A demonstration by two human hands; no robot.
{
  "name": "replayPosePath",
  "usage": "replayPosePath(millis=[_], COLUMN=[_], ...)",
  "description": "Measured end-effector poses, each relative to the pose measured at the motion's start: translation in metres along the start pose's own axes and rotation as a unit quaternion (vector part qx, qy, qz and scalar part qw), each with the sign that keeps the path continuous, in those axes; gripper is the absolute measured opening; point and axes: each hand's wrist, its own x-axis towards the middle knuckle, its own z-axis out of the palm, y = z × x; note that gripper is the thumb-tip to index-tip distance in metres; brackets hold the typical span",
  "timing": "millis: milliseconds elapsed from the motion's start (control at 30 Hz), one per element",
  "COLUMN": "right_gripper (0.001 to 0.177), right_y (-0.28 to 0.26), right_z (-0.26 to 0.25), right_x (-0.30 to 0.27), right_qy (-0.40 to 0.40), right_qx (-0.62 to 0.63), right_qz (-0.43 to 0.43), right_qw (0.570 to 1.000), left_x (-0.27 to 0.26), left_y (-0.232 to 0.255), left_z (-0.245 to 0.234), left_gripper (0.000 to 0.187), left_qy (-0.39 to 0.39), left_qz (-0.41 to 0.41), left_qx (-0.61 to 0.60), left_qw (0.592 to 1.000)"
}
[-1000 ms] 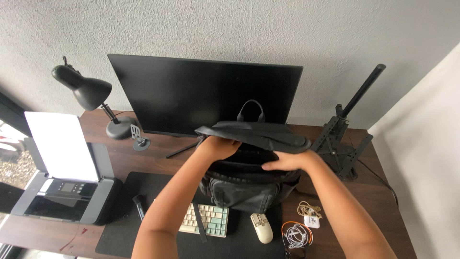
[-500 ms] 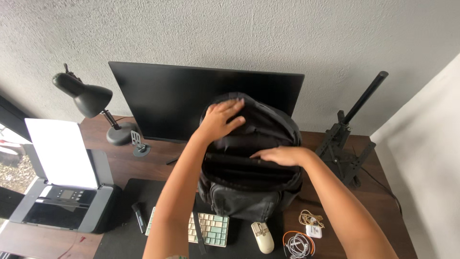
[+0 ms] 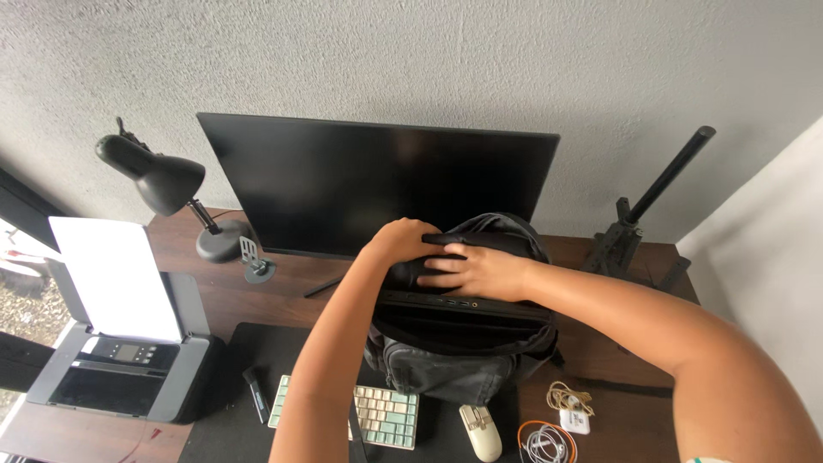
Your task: The person opens a black backpack on the desk, unplugs the laptop and places it into the backpack, coils and packs cables, places earbuds and a small item into the bag, and zips the backpack closed.
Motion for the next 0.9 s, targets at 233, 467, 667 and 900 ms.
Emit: replayPosePath(millis=[233, 467, 667, 900], right_gripper=[0.015, 0.015, 0.035, 0.015], right_y=[0.003, 0.011, 0.005, -0.055], right_z=[0.025, -0.004, -0.028, -0.034], right_x=[0.007, -0.004, -0.002, -0.002], right_qy=[0.087, 0.185, 0.104, 0.344], right_qx=[-0.001, 0.29, 0.449, 0.341], right_qz=[0.02, 0.229, 0.574, 0.447], right_qw=[0.996, 0.911, 0.677, 0.752], left_x=[0.007, -0.004, -0.073, -0.164], left_y=[-0.009, -0.005, 0.019, 0.066], left_z=[0.003, -0.009, -0.01, 0.07], left_gripper=[0.045, 0.055, 0.034, 0.031], left_qy=[-0.009, 0.062, 0.356, 0.382], left_qz=[-0.006, 0.086, 0.204, 0.13], left_qx=[-0.041, -0.056, 0.01, 0.04], left_qw=[0.999, 0.993, 0.912, 0.914])
